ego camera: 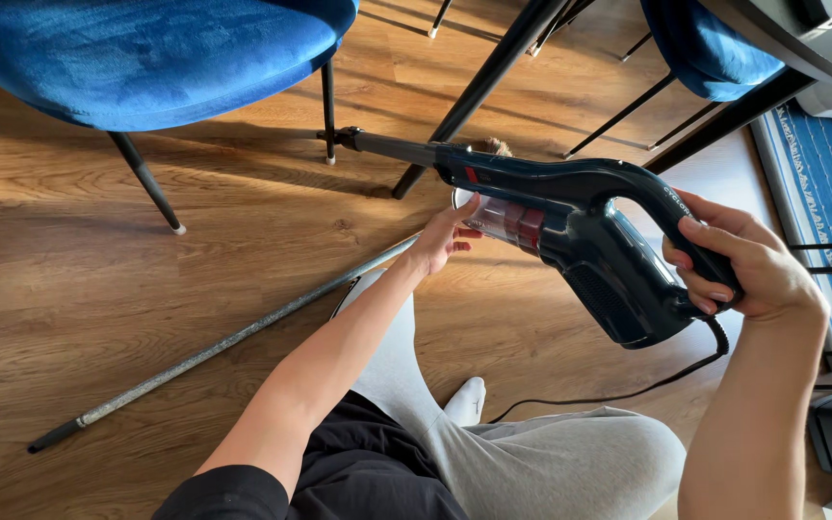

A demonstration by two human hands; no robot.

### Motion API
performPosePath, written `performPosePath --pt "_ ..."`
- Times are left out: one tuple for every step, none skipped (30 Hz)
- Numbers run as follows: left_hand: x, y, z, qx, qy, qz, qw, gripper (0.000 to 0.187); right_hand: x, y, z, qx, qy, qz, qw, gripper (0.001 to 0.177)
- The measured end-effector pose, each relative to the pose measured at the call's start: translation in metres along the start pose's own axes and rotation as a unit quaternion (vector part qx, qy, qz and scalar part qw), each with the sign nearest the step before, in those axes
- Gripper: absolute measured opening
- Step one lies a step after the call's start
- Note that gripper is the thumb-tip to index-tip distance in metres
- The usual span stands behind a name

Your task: The person holds a broom and a handheld vacuum cleaner, using the vacuum to clean the bristles of the broom and the area around a table leg.

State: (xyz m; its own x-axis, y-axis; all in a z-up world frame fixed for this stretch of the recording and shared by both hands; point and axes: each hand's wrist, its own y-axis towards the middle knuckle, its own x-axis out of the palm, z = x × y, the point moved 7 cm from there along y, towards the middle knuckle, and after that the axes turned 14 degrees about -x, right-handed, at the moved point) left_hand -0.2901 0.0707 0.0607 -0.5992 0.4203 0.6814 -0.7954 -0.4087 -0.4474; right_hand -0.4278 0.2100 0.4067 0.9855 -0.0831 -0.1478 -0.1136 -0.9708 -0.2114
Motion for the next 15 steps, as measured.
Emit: performPosePath --pt "-0.002 0.005 -0.001 -0.001 -0.003 0.002 1.0 0.072 -0.002 0.004 0.0 0.003 0.0 -0.002 1.0 0.054" --pt "-0.002 0.01 0.001 0.015 0.004 -0.013 1.0 0.071 -0.011 0.006 0.001 0.029 -0.045 0.025 0.998 0.056" --pt "0.001 0.013 0.003 0.031 0.012 -0.027 0.999 0.07 -0.019 0.008 0.004 0.055 -0.089 0.052 0.993 0.058" --pt "0.002 0.015 0.003 0.031 0.012 -0.025 0.999 0.07 -0.022 0.009 0.003 0.056 -0.088 0.05 0.993 0.058" --pt "0.008 0.017 0.002 0.033 0.015 -0.027 0.999 0.069 -0.022 0.008 -0.001 0.053 -0.067 0.024 0.996 0.059" --pt "0.012 0.018 0.002 0.035 0.018 -0.028 0.999 0.067 -0.021 0.009 -0.001 0.05 -0.044 -0.004 0.998 0.059" --pt "0.015 0.018 0.002 0.034 0.017 -0.024 0.999 0.067 -0.025 0.008 -0.001 0.051 -0.042 -0.007 0.998 0.059" --pt "0.022 0.016 0.0 0.038 0.026 -0.029 0.999 0.068 -0.032 0.004 -0.002 0.057 -0.051 -0.005 0.997 0.056" --pt "0.028 0.015 -0.003 0.042 0.036 -0.034 0.998 0.069 -0.041 -0.001 0.0 0.062 -0.06 -0.002 0.996 0.054" --pt "0.032 0.013 -0.005 0.04 0.038 -0.034 0.998 0.069 -0.048 -0.004 0.004 0.062 -0.058 0.0 0.996 0.054" --pt "0.037 0.009 -0.01 0.042 0.052 -0.03 0.997 0.07 -0.061 -0.009 0.01 0.069 -0.087 0.009 0.994 0.054" --pt "0.044 0.005 -0.014 0.044 0.064 -0.027 0.997 0.073 -0.078 -0.016 0.014 0.076 -0.116 0.019 0.99 0.054" --pt "0.05 0.003 -0.018 0.043 0.066 -0.028 0.997 0.073 -0.096 -0.022 0.018 0.077 -0.116 0.022 0.99 0.054" --pt "0.056 -0.001 -0.021 0.046 0.074 -0.043 0.995 0.077 -0.105 -0.027 0.027 0.085 -0.073 -0.03 0.993 0.054" --pt "0.061 -0.004 -0.025 0.049 0.083 -0.057 0.994 0.083 -0.116 -0.033 0.037 0.096 -0.03 -0.081 0.992 0.054"
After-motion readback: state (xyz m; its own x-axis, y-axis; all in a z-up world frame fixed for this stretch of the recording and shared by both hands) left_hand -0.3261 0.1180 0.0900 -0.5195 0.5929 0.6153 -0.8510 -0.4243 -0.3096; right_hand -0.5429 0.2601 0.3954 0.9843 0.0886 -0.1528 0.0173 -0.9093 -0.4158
